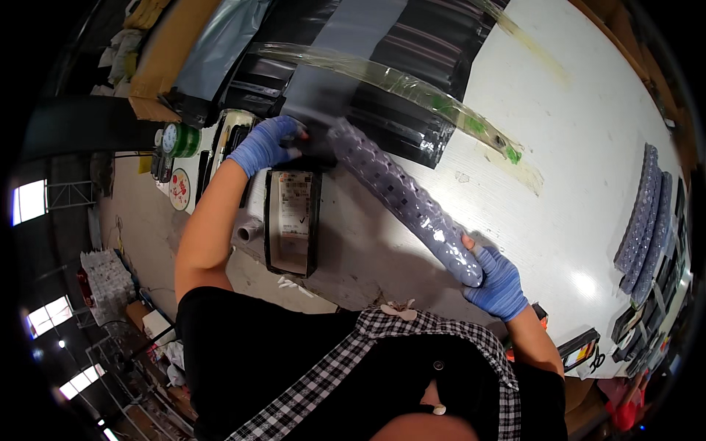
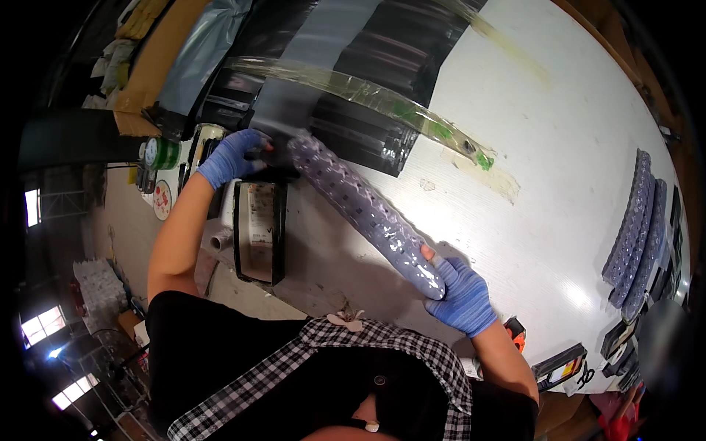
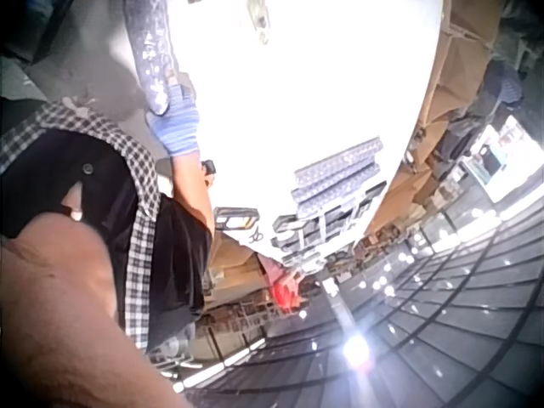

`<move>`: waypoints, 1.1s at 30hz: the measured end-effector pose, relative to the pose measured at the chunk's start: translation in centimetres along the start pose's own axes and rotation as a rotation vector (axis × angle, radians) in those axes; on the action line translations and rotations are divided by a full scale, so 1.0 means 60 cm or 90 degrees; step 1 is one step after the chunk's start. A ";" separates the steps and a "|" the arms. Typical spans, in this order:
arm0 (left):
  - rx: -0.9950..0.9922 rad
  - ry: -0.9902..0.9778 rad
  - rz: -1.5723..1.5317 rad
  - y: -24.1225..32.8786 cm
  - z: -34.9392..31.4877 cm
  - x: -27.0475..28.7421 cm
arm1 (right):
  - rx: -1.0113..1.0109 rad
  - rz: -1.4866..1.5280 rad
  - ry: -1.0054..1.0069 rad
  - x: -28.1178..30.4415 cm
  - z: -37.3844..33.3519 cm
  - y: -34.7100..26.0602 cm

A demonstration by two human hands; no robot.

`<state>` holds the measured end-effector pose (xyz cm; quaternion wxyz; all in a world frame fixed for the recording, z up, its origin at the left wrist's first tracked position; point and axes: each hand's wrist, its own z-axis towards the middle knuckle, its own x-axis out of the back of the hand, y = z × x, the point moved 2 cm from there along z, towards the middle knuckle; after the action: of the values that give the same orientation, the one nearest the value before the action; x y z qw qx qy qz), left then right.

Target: The person places bubble-wrapped items into black poly mailers, seals them with a tape gun, and affixes shipping labels. The process is repeated for multiple packages on a white workbench.

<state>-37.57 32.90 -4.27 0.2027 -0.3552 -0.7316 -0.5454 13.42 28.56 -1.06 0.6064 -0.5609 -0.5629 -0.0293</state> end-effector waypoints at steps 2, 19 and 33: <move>-0.173 0.009 0.232 0.021 -0.002 0.001 | -0.032 0.030 -0.035 -0.008 -0.004 0.004; 0.078 0.141 -0.092 -0.016 0.016 0.011 | 0.002 0.119 0.018 -0.038 -0.047 0.019; 0.072 0.120 -0.360 0.017 -0.072 0.029 | 0.049 0.007 0.174 0.002 -0.088 0.027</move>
<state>-38.37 29.49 -1.04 0.1291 -0.0734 -0.8087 -0.5691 17.96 25.45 -0.64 0.6986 -0.5311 -0.4726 -0.0808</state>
